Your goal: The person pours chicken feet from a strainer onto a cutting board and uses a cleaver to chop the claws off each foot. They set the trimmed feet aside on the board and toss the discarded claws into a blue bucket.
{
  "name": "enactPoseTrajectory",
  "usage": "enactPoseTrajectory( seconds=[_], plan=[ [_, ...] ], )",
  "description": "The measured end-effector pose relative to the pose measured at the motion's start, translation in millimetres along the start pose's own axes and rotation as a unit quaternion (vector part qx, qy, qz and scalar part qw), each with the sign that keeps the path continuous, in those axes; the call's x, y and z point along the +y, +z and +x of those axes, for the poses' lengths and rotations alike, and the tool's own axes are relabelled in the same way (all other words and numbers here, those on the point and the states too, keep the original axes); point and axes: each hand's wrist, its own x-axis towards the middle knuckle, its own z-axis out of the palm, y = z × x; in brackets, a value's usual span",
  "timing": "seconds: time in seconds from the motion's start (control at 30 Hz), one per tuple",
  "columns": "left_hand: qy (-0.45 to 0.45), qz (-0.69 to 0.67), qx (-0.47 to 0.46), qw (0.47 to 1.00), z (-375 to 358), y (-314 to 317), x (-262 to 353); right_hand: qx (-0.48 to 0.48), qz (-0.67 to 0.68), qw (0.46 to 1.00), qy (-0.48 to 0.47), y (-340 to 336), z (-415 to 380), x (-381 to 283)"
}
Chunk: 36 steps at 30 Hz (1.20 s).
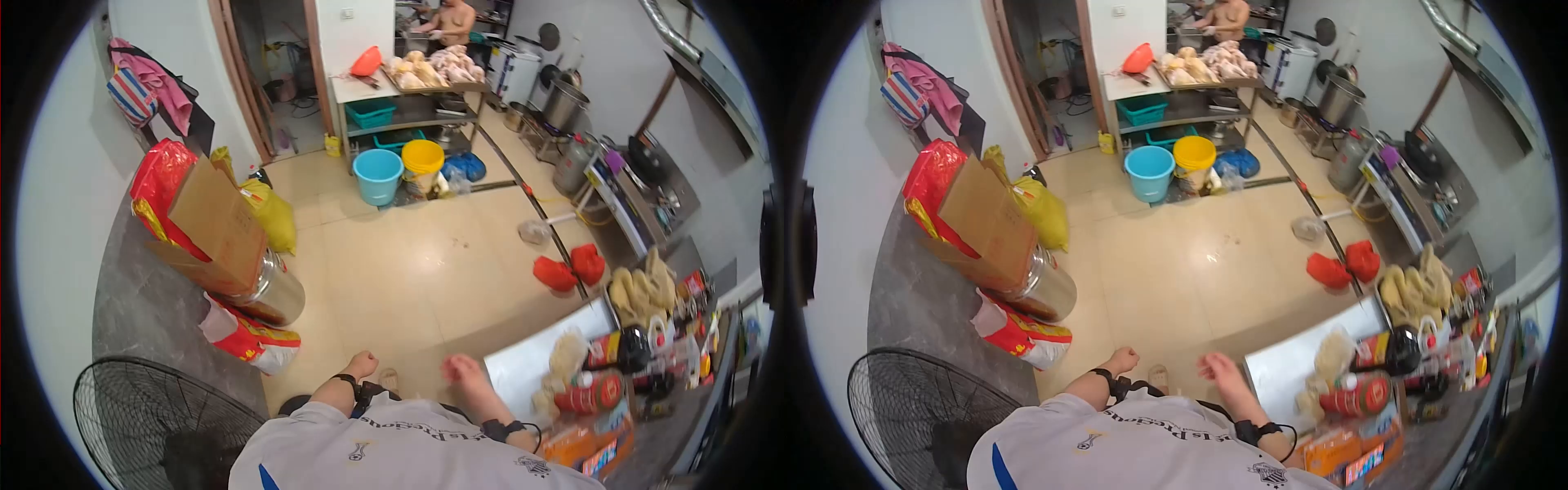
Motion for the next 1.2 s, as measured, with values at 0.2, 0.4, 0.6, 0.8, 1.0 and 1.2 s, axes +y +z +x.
enactPoseTrajectory(
  seconds=[0.2,0.4,0.6,0.8,1.0,1.2],
  plan=[
    [-0.058,-0.048,0.059,0.995,50.1,-122.2,7.4,-0.078,0.118,0.898,-0.417,46.7,77.1,-325.8],
    [-0.086,-0.096,0.133,0.983,119.8,-213.3,-5.3,-0.281,0.118,0.582,-0.754,22.9,100.2,-490.4],
    [-0.032,-0.041,0.134,0.99,165.3,-263.2,-71.1,-0.222,0.01,0.421,-0.879,42.3,222.1,-589.4],
    [-0.256,-0.349,0.187,0.882,174.5,-341.9,-21.5,-0.209,0.036,0.428,-0.879,96.2,341.4,-679.4],
    [-0.059,0.243,-0.015,0.968,262.7,-435.0,-104.1,-0.411,0.084,0.413,-0.808,175.0,475.6,-741.6],
    [0.018,0.306,0.111,0.945,399.7,-610.5,-91.2,-0.268,0.081,0.392,-0.876,268.1,583.4,-794.1]
  ],
)
